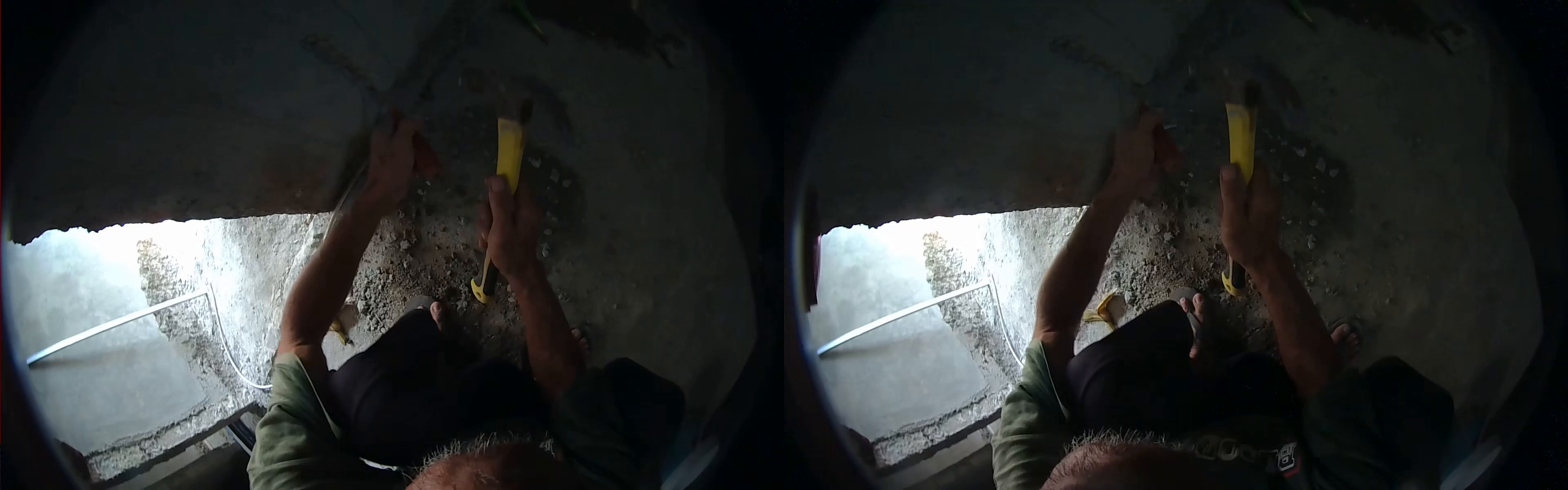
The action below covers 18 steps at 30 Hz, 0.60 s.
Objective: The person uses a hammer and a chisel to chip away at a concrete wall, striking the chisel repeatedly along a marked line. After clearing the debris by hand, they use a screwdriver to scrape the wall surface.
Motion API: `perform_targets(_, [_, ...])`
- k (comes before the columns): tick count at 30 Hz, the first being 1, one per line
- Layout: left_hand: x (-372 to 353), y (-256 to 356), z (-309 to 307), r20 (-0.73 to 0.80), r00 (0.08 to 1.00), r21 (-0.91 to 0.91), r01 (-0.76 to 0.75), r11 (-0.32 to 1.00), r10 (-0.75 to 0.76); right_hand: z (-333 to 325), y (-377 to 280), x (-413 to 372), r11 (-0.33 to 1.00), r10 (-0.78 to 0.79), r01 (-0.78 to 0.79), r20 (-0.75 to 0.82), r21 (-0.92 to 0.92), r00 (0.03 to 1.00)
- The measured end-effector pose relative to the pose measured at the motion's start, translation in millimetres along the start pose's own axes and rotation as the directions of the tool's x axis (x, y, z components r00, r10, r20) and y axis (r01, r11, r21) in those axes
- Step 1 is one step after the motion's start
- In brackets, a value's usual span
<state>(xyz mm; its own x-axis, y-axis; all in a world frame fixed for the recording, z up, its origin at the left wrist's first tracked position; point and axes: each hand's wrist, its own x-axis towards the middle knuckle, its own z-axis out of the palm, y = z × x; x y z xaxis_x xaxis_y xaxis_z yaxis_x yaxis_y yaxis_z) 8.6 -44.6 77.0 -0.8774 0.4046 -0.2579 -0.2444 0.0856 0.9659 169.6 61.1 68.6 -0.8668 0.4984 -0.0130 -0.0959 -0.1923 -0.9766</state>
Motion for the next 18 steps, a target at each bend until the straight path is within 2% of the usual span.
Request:
perform_targets(1, [-3, 13, -3, 0.030, 1.000, 0.094, -0.003, 0.996, 0.000, 0, -19, 7, 1.000, 0.008, -0.009, 0.017, 0.029, 1.000])
perform_targets(2, [-7, 25, -5, 0.013, 1.000, 0.084, -0.003, 0.996, 0.001, 0, -44, 14, 1.000, 0.011, -0.012, 0.035, 0.023, 0.999])
perform_targets(4, [-14, 55, -3, 0.034, 0.999, 0.162, 0.000, 0.987, -0.006, 1, -100, 25, 0.974, -0.189, 0.180, 0.055, 0.138, 0.980])
perform_targets(5, [-17, 68, -2, 0.026, 1.000, 0.154, 0.004, 0.988, -0.008, 1, -118, 30, 0.975, -0.185, 0.175, 0.065, 0.134, 0.981])
perform_targets(7, [-21, 99, 1, 0.043, 0.999, 0.224, -0.040, 0.974, 0.032, 1, -151, 43, 0.822, -0.536, 0.524, -0.006, 0.224, 0.844])
perform_targets(8, [-23, 114, 5, 0.023, 0.999, 0.213, -0.053, 0.976, 0.049, -2, -152, 55, 0.817, -0.546, 0.528, 0.017, 0.232, 0.837])
perform_targets(9, [-27, 129, 11, 0.003, 0.999, 0.177, -0.034, 0.984, 0.034, -9, -137, 67, 0.762, -0.641, 0.620, 0.083, 0.185, 0.763])
perform_targets(11, [-36, 148, 24, -0.031, 0.999, 0.128, -0.018, 0.992, 0.023, -18, -112, 64, 0.693, -0.721, 0.704, 0.170, 0.155, 0.672])
perform_targets(12, [-41, 155, 32, -0.062, 0.997, 0.121, -0.028, 0.992, 0.036, -22, -100, 57, 0.853, -0.523, 0.510, 0.187, 0.114, 0.832])
perform_targets(13, [-43, 162, 38, -0.092, 0.994, 0.118, -0.042, 0.992, 0.053, -25, -104, 54, 0.955, -0.296, 0.288, 0.192, 0.069, 0.936])
perform_targets(14, [-47, 168, 45, -0.106, 0.993, 0.114, -0.047, 0.992, 0.059, -29, -110, 55, 0.955, -0.298, 0.289, 0.207, 0.072, 0.932])
perform_targets(16, [-56, 173, 61, -0.199, 0.975, 0.124, -0.077, 0.989, 0.101, -37, -127, 52, 0.988, -0.104, 0.129, 0.254, -0.084, 0.962])
perform_targets(18, [-61, 179, 76, -0.239, 0.968, 0.073, -0.063, 0.995, 0.079, -46, -125, 46, 0.976, -0.152, 0.182, 0.227, -0.118, 0.962])
